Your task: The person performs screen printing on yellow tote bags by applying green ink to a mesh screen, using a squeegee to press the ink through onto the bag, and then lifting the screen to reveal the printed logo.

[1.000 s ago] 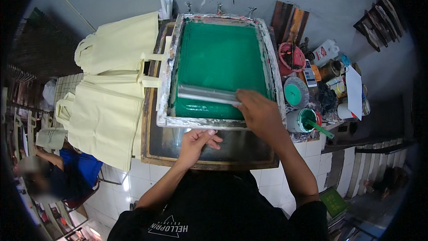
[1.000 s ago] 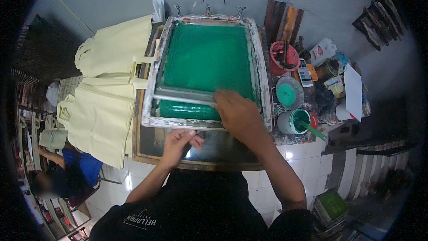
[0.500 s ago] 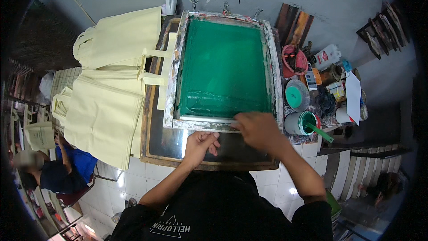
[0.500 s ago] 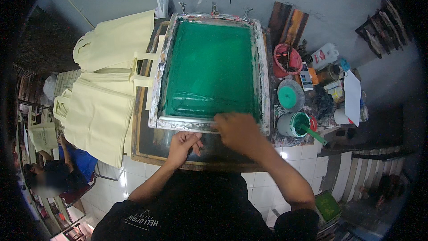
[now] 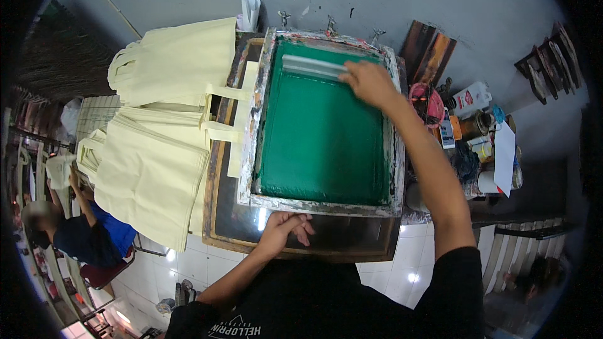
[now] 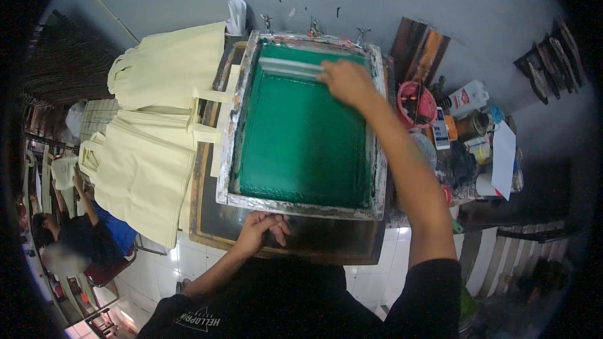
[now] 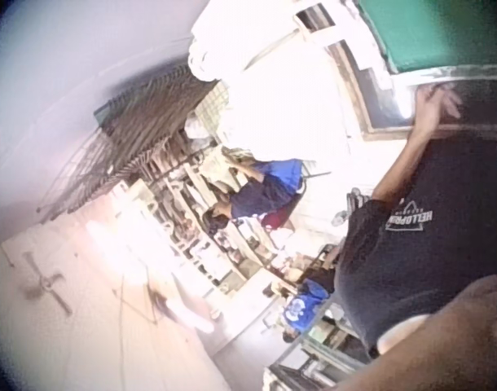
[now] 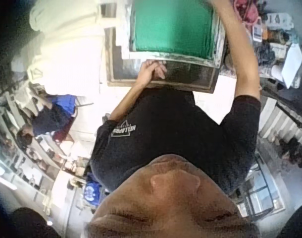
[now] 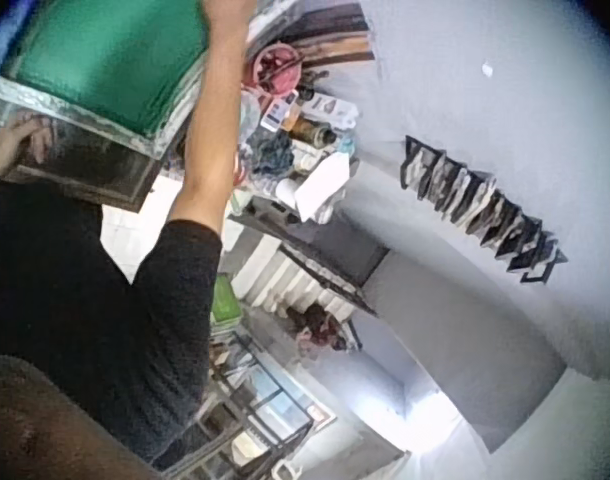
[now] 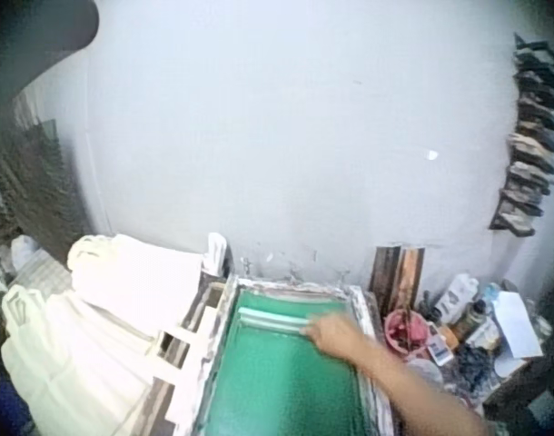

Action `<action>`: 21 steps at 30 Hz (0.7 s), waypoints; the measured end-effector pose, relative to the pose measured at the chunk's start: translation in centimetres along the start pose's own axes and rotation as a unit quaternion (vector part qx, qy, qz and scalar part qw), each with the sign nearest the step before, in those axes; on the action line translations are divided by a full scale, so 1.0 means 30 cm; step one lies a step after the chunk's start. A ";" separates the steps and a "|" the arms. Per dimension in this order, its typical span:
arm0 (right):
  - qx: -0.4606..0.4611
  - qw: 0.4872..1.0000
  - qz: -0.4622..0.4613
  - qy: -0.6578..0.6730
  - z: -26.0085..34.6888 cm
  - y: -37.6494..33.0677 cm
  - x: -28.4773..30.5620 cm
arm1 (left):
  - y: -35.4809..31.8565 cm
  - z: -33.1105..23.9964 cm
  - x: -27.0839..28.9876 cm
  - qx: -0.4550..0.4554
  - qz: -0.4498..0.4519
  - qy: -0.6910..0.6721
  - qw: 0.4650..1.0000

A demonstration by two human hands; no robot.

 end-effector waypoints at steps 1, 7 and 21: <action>-0.011 0.998 0.048 0.032 -0.033 0.066 0.027 | 0.002 -0.011 0.016 0.019 0.021 -0.038 0.999; -0.045 0.990 0.095 0.090 -0.086 0.262 0.081 | -0.049 -0.080 -0.013 0.095 0.054 -0.163 0.981; -0.016 0.992 -0.093 -0.078 0.042 0.085 -0.058 | 0.587 -0.916 0.054 -0.429 -0.166 0.644 0.611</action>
Point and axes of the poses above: each hand's wrist, its own y-axis towards the middle knuckle, its own x-axis out of the back of the hand, z = x × y, the point moved 2 cm from there along y, towards the middle knuckle, and after that the axes turned 3 degrees about y, right-handed, at the moved point
